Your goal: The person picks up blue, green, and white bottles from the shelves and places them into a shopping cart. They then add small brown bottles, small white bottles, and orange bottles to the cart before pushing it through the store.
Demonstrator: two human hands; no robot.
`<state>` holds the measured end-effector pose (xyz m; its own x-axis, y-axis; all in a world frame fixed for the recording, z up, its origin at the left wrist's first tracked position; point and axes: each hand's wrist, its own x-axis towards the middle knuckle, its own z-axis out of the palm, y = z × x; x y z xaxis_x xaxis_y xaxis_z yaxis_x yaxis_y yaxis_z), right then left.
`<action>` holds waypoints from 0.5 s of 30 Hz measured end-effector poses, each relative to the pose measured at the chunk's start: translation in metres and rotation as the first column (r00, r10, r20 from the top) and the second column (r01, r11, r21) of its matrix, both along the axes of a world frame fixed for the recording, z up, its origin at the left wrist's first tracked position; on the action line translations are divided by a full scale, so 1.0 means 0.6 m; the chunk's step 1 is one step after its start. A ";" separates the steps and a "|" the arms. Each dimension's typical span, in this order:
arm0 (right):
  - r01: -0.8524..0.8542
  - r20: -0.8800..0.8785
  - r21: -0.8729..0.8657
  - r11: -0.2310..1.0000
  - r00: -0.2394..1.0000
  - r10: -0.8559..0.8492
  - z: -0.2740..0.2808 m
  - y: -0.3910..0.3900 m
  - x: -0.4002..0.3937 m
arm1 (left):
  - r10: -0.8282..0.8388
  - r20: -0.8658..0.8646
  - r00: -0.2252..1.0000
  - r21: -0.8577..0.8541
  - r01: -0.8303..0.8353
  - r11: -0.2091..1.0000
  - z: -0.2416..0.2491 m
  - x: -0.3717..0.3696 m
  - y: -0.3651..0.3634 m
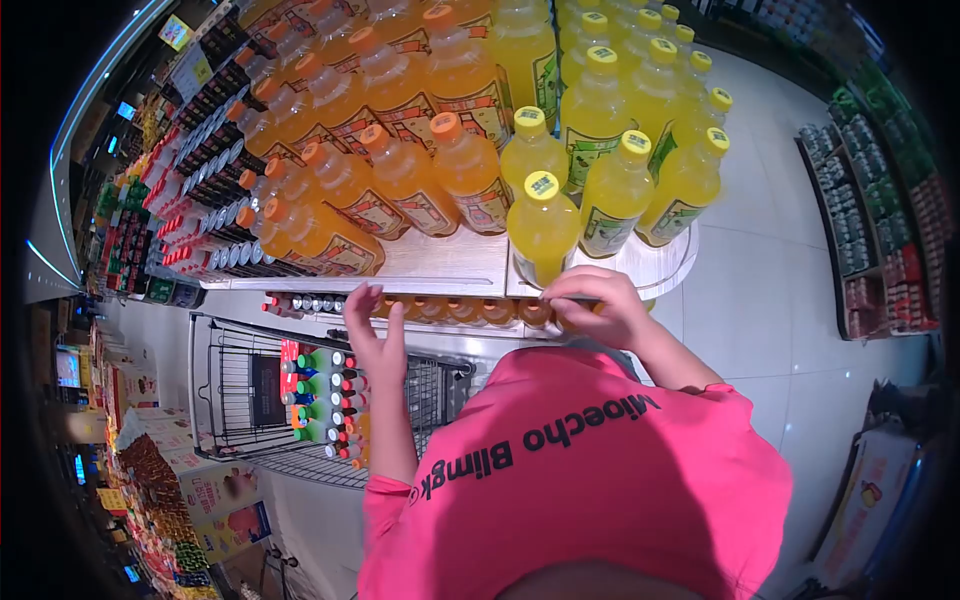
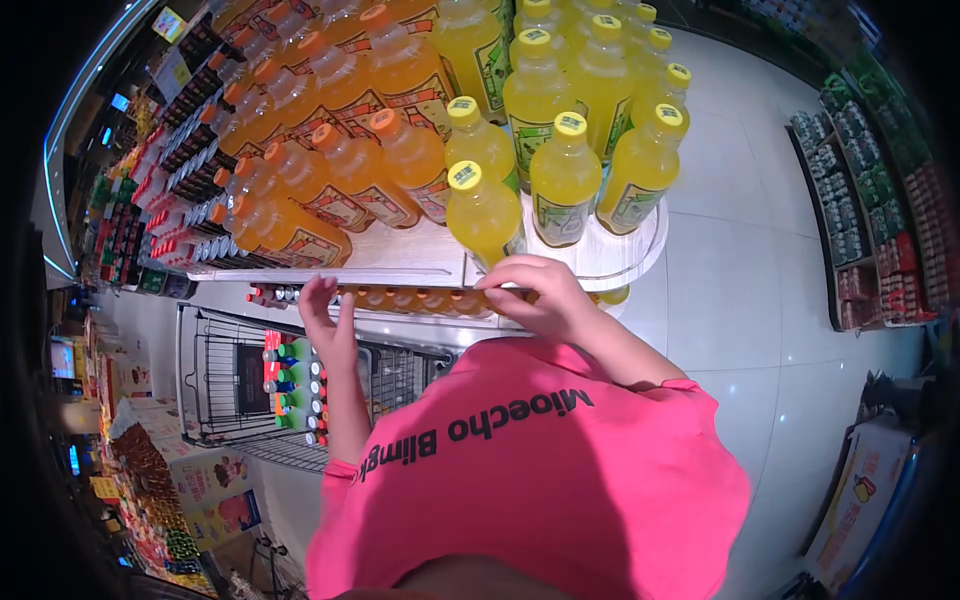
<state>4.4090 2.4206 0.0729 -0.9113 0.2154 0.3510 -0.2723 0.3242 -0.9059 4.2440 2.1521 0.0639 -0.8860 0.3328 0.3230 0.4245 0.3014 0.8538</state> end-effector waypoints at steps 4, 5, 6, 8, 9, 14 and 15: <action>0.511 -0.216 0.017 0.860 0.841 -0.495 0.022 0.074 0.011 | -0.432 -0.123 0.893 -0.261 0.391 0.883 0.110 0.002 0.174; 0.621 -0.259 0.015 0.783 0.759 -0.597 0.028 0.091 0.005 | -0.493 -0.171 0.853 -0.314 0.427 0.848 0.131 0.003 0.210; 0.646 -0.244 -0.024 0.763 0.736 -0.631 0.034 0.108 -0.005 | -0.532 -0.139 0.835 -0.308 0.474 0.825 0.139 0.000 0.240; 0.636 -0.196 -0.088 0.767 0.744 -0.639 0.033 0.135 -0.031 | -0.604 -0.072 0.794 -0.292 0.562 0.774 0.141 -0.008 0.289; 0.602 -0.166 -0.115 0.790 0.773 -0.613 0.027 0.147 -0.044 | -0.616 0.035 0.787 -0.219 0.607 0.764 0.133 -0.013 0.308; 0.338 0.104 -0.385 0.859 0.941 -0.323 0.008 0.168 -0.083 | -0.693 0.307 0.653 0.206 0.665 0.718 0.090 -0.013 0.348; 0.380 0.068 -0.314 0.870 0.923 -0.379 0.003 0.166 -0.084 | -0.695 0.348 0.630 0.276 0.639 0.718 0.085 -0.011 0.349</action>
